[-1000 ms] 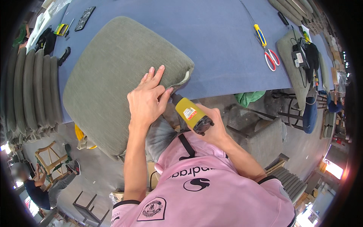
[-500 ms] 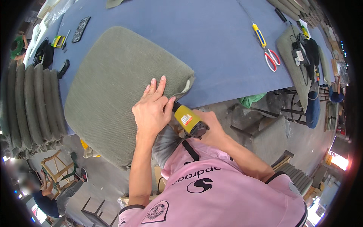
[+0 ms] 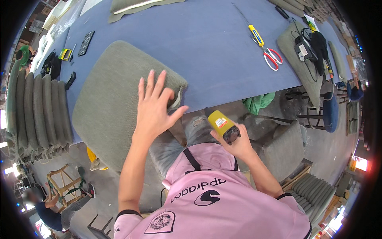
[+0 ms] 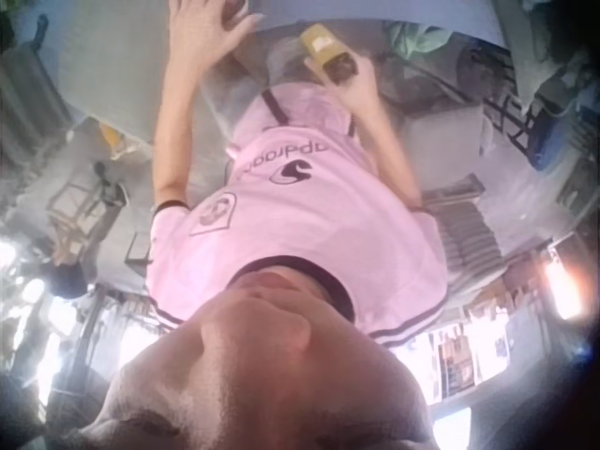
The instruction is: The person trims excess fabric from a cushion using scissors, folds the edges, and secures the fabric with a staple gun. They then use a utility knife to trim the edges and stack the finished cushion with others.
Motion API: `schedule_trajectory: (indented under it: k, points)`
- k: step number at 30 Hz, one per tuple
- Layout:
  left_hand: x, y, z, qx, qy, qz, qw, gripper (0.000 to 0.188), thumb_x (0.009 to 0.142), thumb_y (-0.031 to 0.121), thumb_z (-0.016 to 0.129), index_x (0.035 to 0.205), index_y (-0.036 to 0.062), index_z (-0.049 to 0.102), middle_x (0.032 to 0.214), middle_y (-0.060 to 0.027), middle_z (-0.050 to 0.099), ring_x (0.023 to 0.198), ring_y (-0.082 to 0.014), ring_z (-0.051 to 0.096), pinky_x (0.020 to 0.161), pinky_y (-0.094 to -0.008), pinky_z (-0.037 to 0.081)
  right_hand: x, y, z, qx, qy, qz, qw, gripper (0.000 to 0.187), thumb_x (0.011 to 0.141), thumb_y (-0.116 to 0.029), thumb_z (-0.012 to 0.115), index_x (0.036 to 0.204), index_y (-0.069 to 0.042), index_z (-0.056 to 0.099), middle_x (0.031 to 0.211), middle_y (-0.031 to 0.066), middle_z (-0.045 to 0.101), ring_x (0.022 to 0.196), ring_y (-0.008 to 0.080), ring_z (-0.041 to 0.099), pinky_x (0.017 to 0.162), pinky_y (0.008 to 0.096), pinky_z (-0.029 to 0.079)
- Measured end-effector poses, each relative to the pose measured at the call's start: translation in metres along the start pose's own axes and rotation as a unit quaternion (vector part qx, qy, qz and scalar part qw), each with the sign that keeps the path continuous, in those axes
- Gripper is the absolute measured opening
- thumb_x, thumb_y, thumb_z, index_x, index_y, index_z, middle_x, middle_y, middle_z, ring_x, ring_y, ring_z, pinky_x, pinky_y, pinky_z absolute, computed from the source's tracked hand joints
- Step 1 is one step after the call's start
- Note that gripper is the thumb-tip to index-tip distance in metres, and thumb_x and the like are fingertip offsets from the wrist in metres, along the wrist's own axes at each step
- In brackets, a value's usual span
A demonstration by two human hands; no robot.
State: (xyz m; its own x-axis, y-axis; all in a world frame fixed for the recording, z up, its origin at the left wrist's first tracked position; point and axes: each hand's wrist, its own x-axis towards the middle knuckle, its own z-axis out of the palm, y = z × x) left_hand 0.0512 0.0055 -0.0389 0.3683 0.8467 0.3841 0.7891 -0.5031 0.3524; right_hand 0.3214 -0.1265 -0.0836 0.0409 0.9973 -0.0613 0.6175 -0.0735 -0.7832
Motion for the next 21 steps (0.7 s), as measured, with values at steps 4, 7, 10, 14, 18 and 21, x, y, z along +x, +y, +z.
schedule_trajectory:
  k: [4,7,10,14,18,21]
  points:
    - [0.022,-0.016,0.025,0.062,-0.076,0.073,0.992,0.029,0.096,0.029,0.08,0.087,0.0032,0.071,0.146,-0.0151,0.073,0.148,-0.0432,0.058,0.133,-0.0605,0.03,0.025,-0.016,-0.01,0.115,-0.07,0.069,0.988,0.053,0.087,-0.029,0.094,0.127,-0.002,0.072,0.101,0.0166,0.08,0.092,0.0399,0.072,0.089,0.0461,0.055]
    - [0.04,-0.047,0.017,-0.021,-0.113,0.076,0.99,0.027,0.099,0.027,0.078,0.092,0.0009,0.074,0.134,-0.0088,0.08,0.136,-0.0363,0.07,0.125,-0.0538,0.047,0.033,-0.013,-0.004,0.073,-0.043,-0.022,0.996,0.049,0.083,-0.017,0.09,0.127,-0.004,0.071,0.098,0.0173,0.079,0.093,0.0401,0.072,0.088,0.0467,0.055]
    - [0.044,-0.058,0.028,-0.067,-0.09,0.057,0.992,0.025,0.1,0.025,0.077,0.093,0.0006,0.076,0.123,-0.0048,0.084,0.127,-0.0315,0.076,0.114,-0.0471,0.058,0.05,-0.031,-0.003,0.033,-0.044,-0.074,0.996,0.052,0.076,-0.006,0.083,0.127,-0.006,0.071,0.095,0.0179,0.078,0.093,0.042,0.07,0.087,0.0472,0.054]
    - [0.039,-0.061,0.04,-0.113,-0.055,0.009,0.992,0.024,0.099,0.023,0.079,0.088,0.002,0.076,0.121,-0.0052,0.084,0.126,-0.0317,0.076,0.113,-0.0461,0.06,0.076,-0.039,0.006,0.075,-0.111,-0.041,0.99,0.054,0.072,-0.002,0.08,0.125,-0.005,0.07,0.093,0.02,0.076,0.088,0.046,0.069,0.081,0.0466,0.054]
    - [0.04,-0.061,0.042,-0.136,-0.043,-0.004,0.99,0.024,0.098,0.021,0.08,0.085,0.0022,0.075,0.12,-0.0054,0.084,0.127,-0.0311,0.076,0.114,-0.0457,0.059,0.094,-0.046,0.013,0.114,-0.139,-0.028,0.983,0.053,0.072,-0.002,0.081,0.123,-0.003,0.07,0.088,0.0232,0.072,0.081,0.0494,0.067,0.072,0.0452,0.054]
    - [0.041,-0.062,0.041,-0.136,-0.042,-0.009,0.99,0.024,0.097,0.021,0.081,0.084,0.0023,0.075,0.119,-0.0053,0.084,0.126,-0.031,0.076,0.114,-0.0459,0.059,0.097,-0.05,0.014,0.043,-0.103,-0.08,0.991,0.052,0.072,-0.002,0.082,0.122,-0.001,0.069,0.086,0.0238,0.071,0.08,0.05,0.066,0.07,0.0445,0.054]
